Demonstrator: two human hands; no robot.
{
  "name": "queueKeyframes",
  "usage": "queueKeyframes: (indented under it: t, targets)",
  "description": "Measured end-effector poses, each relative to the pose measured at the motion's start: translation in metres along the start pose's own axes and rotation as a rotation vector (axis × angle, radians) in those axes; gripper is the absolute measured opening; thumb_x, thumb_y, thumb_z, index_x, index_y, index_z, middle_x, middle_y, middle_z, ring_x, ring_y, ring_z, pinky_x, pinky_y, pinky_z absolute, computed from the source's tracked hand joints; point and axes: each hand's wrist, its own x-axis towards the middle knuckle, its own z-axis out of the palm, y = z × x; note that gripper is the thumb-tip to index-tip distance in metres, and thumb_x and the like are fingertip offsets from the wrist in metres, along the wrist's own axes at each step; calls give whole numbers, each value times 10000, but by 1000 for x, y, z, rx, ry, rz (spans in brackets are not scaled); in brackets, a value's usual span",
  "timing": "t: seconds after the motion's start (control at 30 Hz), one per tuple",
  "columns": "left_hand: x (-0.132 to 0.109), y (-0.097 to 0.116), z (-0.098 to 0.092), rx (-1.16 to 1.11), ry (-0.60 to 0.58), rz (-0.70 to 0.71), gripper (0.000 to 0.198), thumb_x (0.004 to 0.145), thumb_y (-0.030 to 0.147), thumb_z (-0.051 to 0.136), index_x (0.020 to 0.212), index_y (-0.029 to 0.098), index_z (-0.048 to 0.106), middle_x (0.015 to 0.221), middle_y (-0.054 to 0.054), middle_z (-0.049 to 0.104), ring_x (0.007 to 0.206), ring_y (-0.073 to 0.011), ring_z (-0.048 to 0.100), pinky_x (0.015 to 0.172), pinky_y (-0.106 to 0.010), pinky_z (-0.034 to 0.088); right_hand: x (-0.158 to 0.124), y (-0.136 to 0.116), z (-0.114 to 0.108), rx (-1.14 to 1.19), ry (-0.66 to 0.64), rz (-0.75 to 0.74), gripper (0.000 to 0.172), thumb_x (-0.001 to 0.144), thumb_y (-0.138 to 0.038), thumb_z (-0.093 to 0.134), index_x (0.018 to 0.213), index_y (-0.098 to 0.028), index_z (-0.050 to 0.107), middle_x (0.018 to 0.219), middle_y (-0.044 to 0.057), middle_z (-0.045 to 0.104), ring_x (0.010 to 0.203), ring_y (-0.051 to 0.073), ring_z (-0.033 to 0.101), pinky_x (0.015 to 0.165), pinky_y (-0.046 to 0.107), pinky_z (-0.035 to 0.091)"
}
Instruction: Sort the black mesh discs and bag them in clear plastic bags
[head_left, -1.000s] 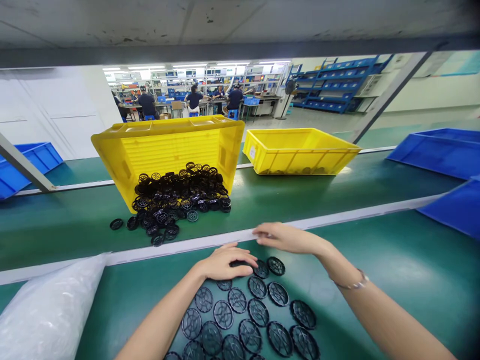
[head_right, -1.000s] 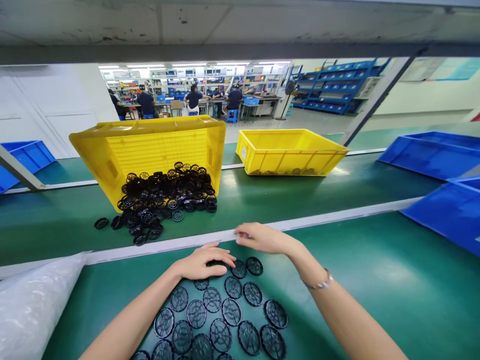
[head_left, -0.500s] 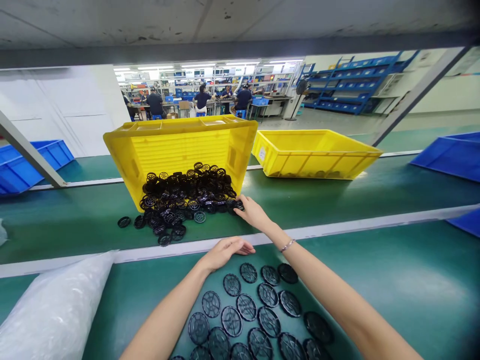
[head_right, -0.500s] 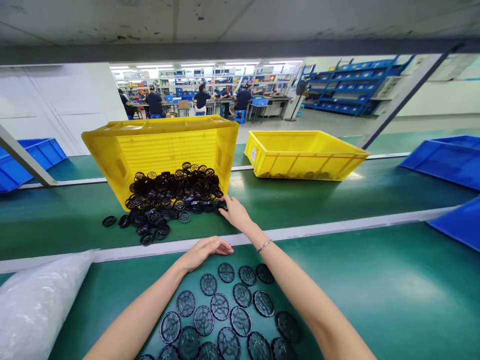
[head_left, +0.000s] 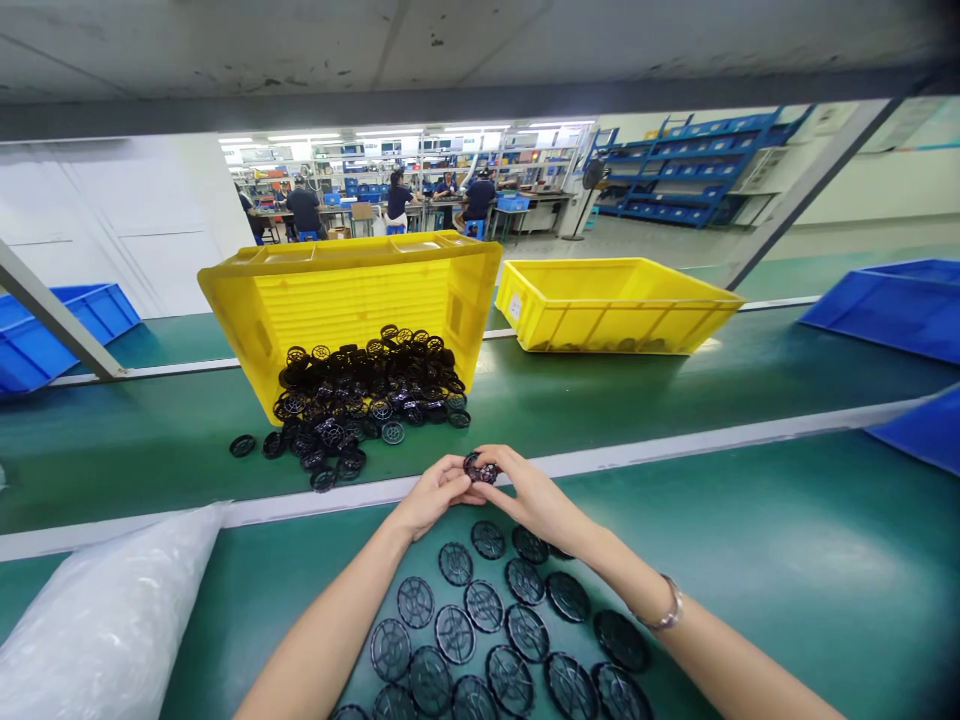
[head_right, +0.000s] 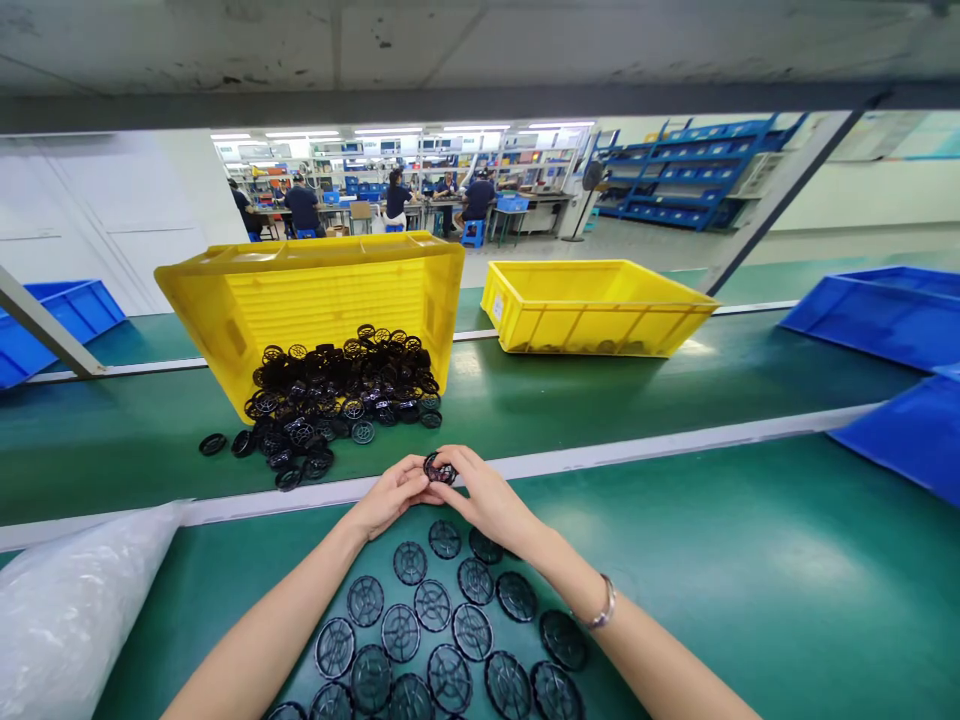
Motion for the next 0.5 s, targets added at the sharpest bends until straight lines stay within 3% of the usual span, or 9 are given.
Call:
queueKeyframes:
  t: [0.1,0.27,0.4,0.5]
  targets:
    - [0,-1,-2,46,9,-13,516,721,462,833,1055,138,612,898,-51,677,778,-152,672,846,-347,512,-3,0,2,27,0,45,228,984,-396,499,1163,-255,508,1222,108,614,1100,245,614,979,452,523]
    - [1,-2,-2,180,7,8,504,719,494,820,1010,142,606,798,-17,644,707,-120,624,758,-282,469,-10,1,2,7,69,82,230,973,-394,496,1150,-250,525,1278,111,617,1160,257,610,1013,459,512]
    - [2,-4,-3,239,89,28,462,762,507,759,1011,150,603,803,-11,637,667,-110,584,727,-275,436,-22,17,-6,11,142,169,252,955,-429,533,1135,-254,518,1279,112,614,1065,252,635,960,455,532]
    - [4,-5,-3,238,143,38,416,788,485,719,1011,159,594,787,6,612,645,-105,565,710,-269,420,-35,32,-18,-29,95,211,296,929,-431,561,1160,-252,512,1273,108,609,1101,265,607,995,473,500]
